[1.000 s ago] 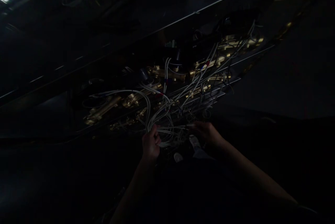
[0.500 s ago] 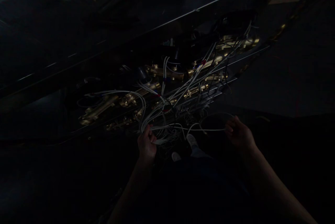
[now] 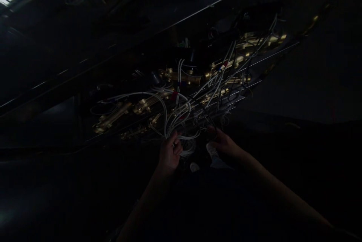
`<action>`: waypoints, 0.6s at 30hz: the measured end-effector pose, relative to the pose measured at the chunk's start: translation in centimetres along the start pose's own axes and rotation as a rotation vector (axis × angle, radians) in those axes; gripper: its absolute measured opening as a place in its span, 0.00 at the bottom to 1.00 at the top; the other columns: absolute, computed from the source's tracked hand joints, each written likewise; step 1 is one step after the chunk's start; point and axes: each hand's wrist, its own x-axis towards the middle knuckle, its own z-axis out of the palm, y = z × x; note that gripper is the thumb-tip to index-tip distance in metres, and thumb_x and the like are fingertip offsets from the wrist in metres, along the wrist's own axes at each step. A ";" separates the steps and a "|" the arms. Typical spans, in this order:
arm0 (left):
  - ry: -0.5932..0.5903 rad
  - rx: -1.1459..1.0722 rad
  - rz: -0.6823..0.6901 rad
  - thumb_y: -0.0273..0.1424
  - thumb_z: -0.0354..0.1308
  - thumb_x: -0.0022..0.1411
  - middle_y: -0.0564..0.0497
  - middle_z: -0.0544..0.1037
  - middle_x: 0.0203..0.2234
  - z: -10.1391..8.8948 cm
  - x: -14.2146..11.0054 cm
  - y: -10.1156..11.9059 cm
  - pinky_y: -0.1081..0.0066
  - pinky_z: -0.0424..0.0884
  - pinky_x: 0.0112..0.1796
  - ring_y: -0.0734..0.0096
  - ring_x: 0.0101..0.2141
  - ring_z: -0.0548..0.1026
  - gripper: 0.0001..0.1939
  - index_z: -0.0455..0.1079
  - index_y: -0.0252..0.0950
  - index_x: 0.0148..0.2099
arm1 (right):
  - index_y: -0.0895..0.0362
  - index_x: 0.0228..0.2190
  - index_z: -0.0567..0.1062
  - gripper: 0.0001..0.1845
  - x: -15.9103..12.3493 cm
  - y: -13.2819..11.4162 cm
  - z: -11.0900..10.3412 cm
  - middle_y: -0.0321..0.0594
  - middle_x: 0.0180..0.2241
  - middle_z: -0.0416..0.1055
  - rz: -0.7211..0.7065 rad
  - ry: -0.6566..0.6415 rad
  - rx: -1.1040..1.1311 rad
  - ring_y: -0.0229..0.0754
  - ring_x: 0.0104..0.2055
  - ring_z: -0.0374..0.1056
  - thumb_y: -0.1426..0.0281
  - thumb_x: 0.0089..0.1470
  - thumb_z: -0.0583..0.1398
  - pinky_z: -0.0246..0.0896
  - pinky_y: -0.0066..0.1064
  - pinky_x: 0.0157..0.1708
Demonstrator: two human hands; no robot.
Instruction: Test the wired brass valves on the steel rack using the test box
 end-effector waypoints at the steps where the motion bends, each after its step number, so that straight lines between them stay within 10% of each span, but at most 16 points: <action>1: -0.001 -0.003 -0.001 0.36 0.66 0.48 0.63 0.57 0.14 0.1 -0.1 0.1 0.82 0.47 0.14 0.90 0.11 0.50 0.16 0.67 0.29 0.31 | 0.55 0.56 0.59 0.41 0.8 -1.2 1.7 0.46 0.56 0.61 -0.111 -0.129 -0.009 0.47 0.58 0.58 0.65 0.42 0.65 0.53 0.43 0.57; 7: 0.024 -0.034 -0.012 0.35 0.66 0.48 0.63 0.56 0.13 0.7 -0.8 1.1 0.82 0.46 0.14 0.90 0.11 0.49 0.14 0.67 0.30 0.28 | 0.53 0.46 0.72 0.27 1.8 -6.7 6.0 0.44 0.50 0.68 -0.211 -0.262 -0.467 0.55 0.54 0.56 0.59 0.42 0.66 0.46 0.56 0.53; 11: 0.150 -0.065 -0.045 0.32 0.62 0.54 0.62 0.56 0.13 1.5 -1.2 1.4 0.82 0.49 0.14 0.89 0.11 0.50 0.10 0.67 0.31 0.28 | 0.56 0.45 0.73 0.28 1.2 -8.7 6.8 0.42 0.45 0.70 -0.251 -0.417 -0.291 0.51 0.52 0.59 0.61 0.40 0.66 0.52 0.45 0.52; 15: 0.349 -0.072 0.002 0.30 0.61 0.56 0.60 0.63 0.15 2.1 -2.0 3.7 0.83 0.55 0.15 0.86 0.12 0.58 0.07 0.66 0.34 0.29 | 0.60 0.34 0.76 0.21 0.9 -6.7 8.1 0.36 0.27 0.71 0.020 -0.530 -0.056 0.37 0.29 0.64 0.55 0.48 0.60 0.59 0.27 0.30; 18: 0.287 -0.126 0.121 0.30 0.58 0.58 0.60 0.62 0.15 1.9 -2.8 6.9 0.84 0.51 0.12 0.88 0.10 0.53 0.09 0.64 0.34 0.27 | 0.60 0.27 0.76 0.17 0.3 -2.4 6.4 0.34 0.21 0.68 0.187 -0.405 -0.164 0.35 0.26 0.63 0.58 0.42 0.64 0.57 0.25 0.27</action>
